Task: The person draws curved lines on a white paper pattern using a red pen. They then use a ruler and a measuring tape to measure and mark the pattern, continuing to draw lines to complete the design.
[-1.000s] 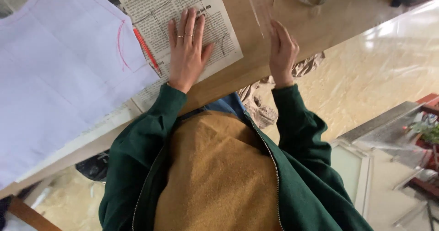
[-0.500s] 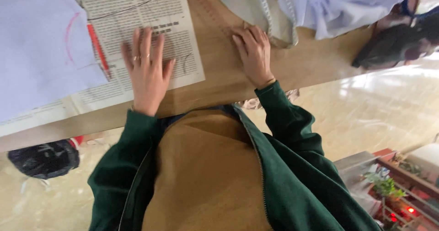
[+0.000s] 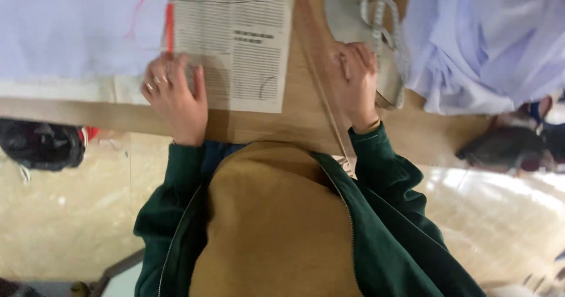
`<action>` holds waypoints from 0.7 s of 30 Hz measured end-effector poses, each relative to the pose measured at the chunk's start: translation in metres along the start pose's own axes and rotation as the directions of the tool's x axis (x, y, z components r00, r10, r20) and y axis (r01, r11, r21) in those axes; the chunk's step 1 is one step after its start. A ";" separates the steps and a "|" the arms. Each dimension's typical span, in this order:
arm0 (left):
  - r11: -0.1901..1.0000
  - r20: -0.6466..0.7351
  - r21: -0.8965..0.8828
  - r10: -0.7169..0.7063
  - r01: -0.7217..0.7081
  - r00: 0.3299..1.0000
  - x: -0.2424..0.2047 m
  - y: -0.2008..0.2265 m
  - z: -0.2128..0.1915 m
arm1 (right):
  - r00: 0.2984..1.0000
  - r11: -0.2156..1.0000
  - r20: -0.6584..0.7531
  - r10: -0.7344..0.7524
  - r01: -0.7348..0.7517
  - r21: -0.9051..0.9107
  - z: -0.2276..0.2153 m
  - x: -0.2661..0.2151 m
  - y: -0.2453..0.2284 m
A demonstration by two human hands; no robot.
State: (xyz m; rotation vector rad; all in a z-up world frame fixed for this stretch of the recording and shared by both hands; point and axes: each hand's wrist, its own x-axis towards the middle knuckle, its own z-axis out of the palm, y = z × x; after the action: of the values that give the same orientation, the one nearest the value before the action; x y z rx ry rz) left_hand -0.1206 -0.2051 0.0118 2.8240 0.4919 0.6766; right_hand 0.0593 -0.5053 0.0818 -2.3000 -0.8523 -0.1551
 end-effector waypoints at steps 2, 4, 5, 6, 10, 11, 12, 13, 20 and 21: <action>0.976 0.084 0.144 -0.174 0.160 0.981 0.012 -0.019 -0.001 | 0.991 0.994 0.084 -0.108 0.107 0.013 0.021 0.010 -0.020; 0.971 0.097 0.139 -0.206 0.192 0.974 0.023 -0.020 0.002 | 0.967 0.985 0.188 -0.172 0.169 0.029 0.045 0.007 -0.033; 0.972 0.116 0.121 -0.214 0.200 0.970 0.029 -0.020 0.006 | 0.937 0.976 0.275 -0.214 0.213 0.035 0.057 0.005 -0.038; 0.967 0.114 0.128 -0.234 0.219 0.966 0.031 -0.018 0.004 | 0.930 0.973 0.288 -0.228 0.225 0.044 0.057 0.011 -0.053; 0.984 0.169 -0.103 -0.127 0.146 0.977 0.027 0.020 -0.023 | 0.892 0.879 0.437 -0.115 -0.114 0.462 0.065 0.019 -0.070; 0.923 0.244 -0.337 -0.104 0.184 0.964 0.027 0.035 -0.036 | 0.862 0.753 0.503 -0.058 -0.293 0.589 0.069 0.019 -0.065; 0.922 0.247 -0.335 -0.115 0.196 0.962 0.024 0.049 -0.038 | 0.856 0.753 0.512 -0.062 -0.296 0.587 0.064 0.020 -0.065; 0.934 0.251 -0.356 0.091 0.005 0.964 0.021 0.063 -0.040 | 0.790 0.688 0.605 -0.102 -0.383 0.617 0.059 0.020 -0.065; 0.928 0.186 -0.366 0.149 -0.072 0.971 -0.020 0.041 -0.003 | 0.860 0.507 0.474 0.188 -0.498 0.703 0.047 -0.007 -0.040; 0.930 0.188 -0.361 0.138 -0.062 0.972 -0.021 0.041 -0.005 | 0.857 0.506 0.483 0.181 -0.502 0.701 0.051 -0.014 -0.034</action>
State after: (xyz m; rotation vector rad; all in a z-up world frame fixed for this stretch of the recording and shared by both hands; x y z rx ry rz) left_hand -0.1295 -0.2503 0.0181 2.5486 0.1672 0.4230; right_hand 0.0214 -0.4618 0.0572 -1.5348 -0.4262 0.7321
